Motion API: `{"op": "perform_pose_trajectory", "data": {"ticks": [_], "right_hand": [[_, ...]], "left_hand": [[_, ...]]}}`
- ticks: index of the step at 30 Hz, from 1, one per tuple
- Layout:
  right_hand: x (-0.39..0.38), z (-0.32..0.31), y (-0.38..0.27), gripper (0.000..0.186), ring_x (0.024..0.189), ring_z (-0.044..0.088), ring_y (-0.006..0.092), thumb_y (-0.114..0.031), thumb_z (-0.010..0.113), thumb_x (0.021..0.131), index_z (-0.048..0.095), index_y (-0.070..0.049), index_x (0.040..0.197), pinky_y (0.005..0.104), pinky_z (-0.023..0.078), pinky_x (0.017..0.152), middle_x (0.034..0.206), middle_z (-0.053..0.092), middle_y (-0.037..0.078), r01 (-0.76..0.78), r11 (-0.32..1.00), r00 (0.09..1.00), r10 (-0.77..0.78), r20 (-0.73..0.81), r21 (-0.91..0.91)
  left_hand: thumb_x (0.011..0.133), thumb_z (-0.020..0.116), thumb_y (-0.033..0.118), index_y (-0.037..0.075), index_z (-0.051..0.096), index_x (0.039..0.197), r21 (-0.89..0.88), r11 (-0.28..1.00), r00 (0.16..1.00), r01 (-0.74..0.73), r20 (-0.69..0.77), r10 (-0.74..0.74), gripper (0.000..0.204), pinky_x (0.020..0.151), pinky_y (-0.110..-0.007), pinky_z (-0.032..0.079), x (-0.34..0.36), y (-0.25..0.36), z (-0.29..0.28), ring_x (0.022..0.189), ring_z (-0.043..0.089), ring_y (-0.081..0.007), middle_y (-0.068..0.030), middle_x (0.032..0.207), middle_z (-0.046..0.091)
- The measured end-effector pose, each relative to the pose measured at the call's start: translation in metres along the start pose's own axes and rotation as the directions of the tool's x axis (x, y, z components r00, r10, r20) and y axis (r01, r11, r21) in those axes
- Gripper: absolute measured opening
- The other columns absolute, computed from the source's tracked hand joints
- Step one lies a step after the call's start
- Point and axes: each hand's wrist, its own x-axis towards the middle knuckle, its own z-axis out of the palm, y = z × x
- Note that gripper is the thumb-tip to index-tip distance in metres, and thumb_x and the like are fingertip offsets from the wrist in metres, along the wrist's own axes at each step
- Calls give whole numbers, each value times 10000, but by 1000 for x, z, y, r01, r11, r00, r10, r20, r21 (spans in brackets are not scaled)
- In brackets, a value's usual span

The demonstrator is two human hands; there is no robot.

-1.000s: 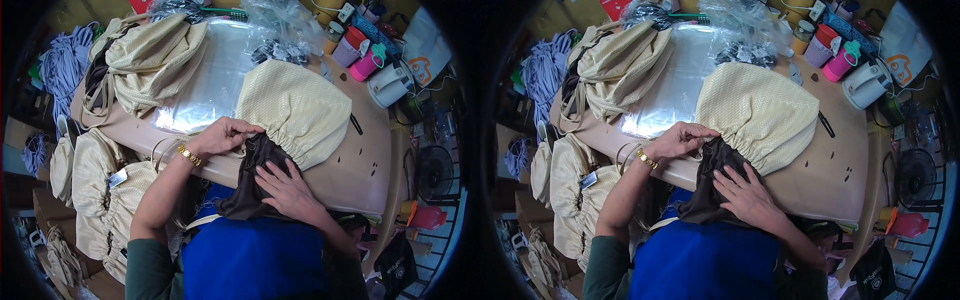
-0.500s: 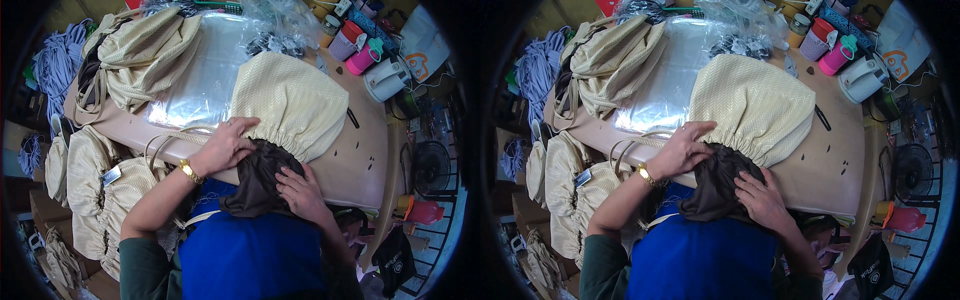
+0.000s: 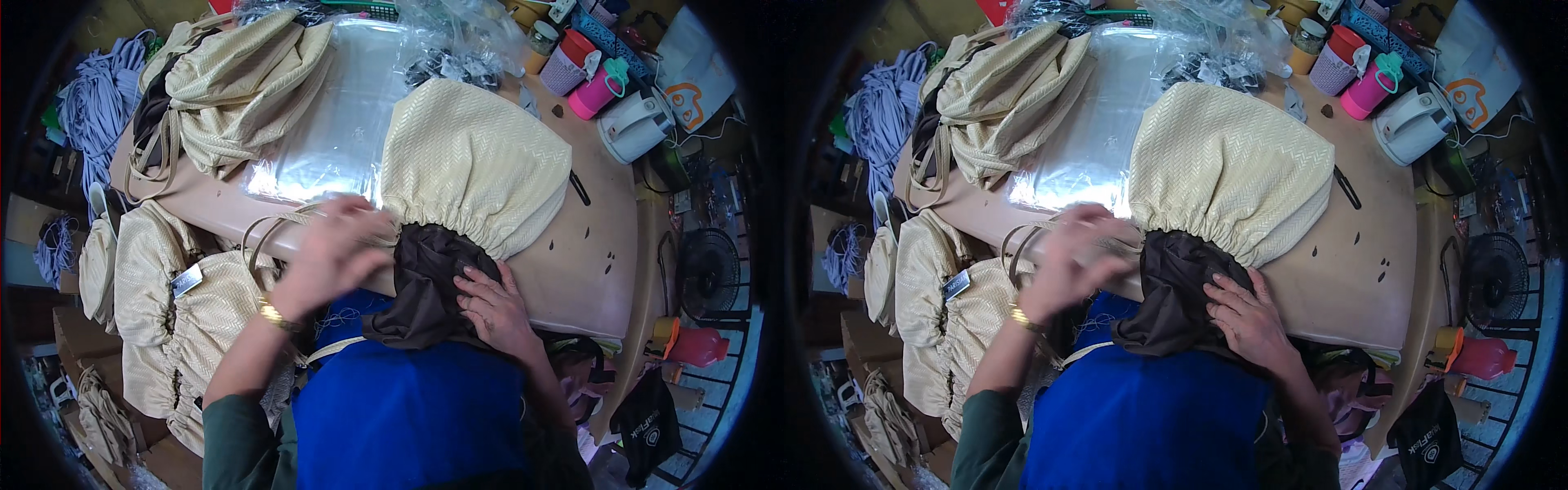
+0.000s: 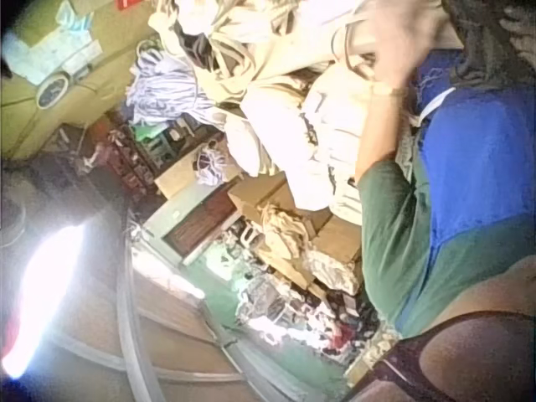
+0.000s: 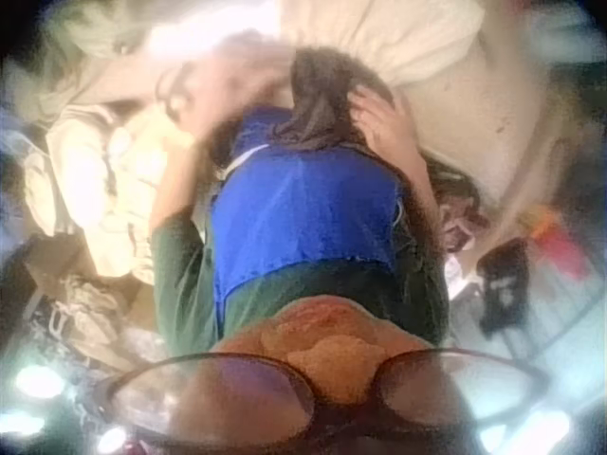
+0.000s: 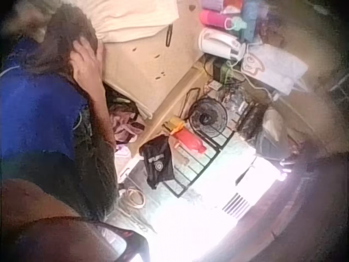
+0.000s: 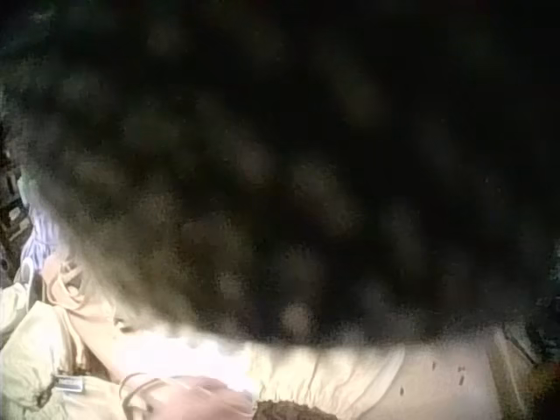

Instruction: The person attaches tags to light-colored woven bags, trims excess threads with shears, and inserts brown lining materials into the bags before placing them in plastic packaging.

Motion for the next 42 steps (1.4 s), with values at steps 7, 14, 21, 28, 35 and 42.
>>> {"op": "perform_pose_trajectory", "data": {"ticks": [7, 14, 21, 28, 35, 42], "right_hand": [[-17, -1, 6, 92, 1282, 530, 234, -81, 727, 791, 683, -58, 869, 513, 317, 1115, 1230, 646, 66, 3, 999, 995, 2, -105, 46], [-63, -9, -17, 822, 1015, 598, 289, -348, 899, 647, 501, -79, 1315, 402, 478, 891, 1224, 565, 194, -466, 746, 803, 582, -126, 475], [-22, 19, -28, 843, 1182, 531, 192, -14, 784, 772, 308, -39, 1466, 350, 447, 1011, 1330, 459, 108, -220, 274, 863, 502, 56, 936], [-26, 25, -19, 605, 1140, 542, 165, 125, 693, 764, 461, 7, 1310, 289, 384, 1036, 1238, 512, 84, -247, 483, 895, 446, 7, 840], [-56, 3, -5, 278, 974, 559, 80, -22, 585, 896, 548, -26, 1171, 210, 427, 854, 1054, 594, 22, -251, 224, 823, 562, 86, 942], [-60, 21, 8, 229, 936, 592, 82, -23, 495, 958, 547, -31, 1181, 221, 468, 865, 1048, 618, 41, -128, -136, 812, 554, 183, 982]], "left_hand": [[954, 595, 151, 24, 622, 692, -305, 908, 889, 286, -269, -371, 292, 507, -254, 403, -20, -70, -15, 521, 466, -67, -9, 601, 592], [865, 698, 368, 56, 661, 1056, -13, 917, 824, 399, 444, -352, 368, 706, -397, 516, -28, 21, -8, 767, 680, -314, -169, 792, 677], [955, 580, 326, -7, 659, 914, -213, 951, 675, 226, 738, 5, 344, 727, -481, 501, -20, 45, 60, 816, 630, -441, -249, 775, 641], [978, 531, 418, -47, 650, 768, 48, 840, 735, 541, 458, -499, 524, 677, -451, 501, -34, 20, 55, 702, 629, -425, -261, 711, 629], [955, 637, 219, 69, 643, 1044, -405, 831, 663, 381, -506, -551, 175, 589, -239, 430, -73, -56, -77, 641, 531, -88, -16, 774, 594], [795, 806, 168, 31, 706, 920, -77, 933, 936, 353, 30, -352, 211, 661, -268, 519, -42, 28, 2, 699, 652, -122, -57, 804, 693]]}}
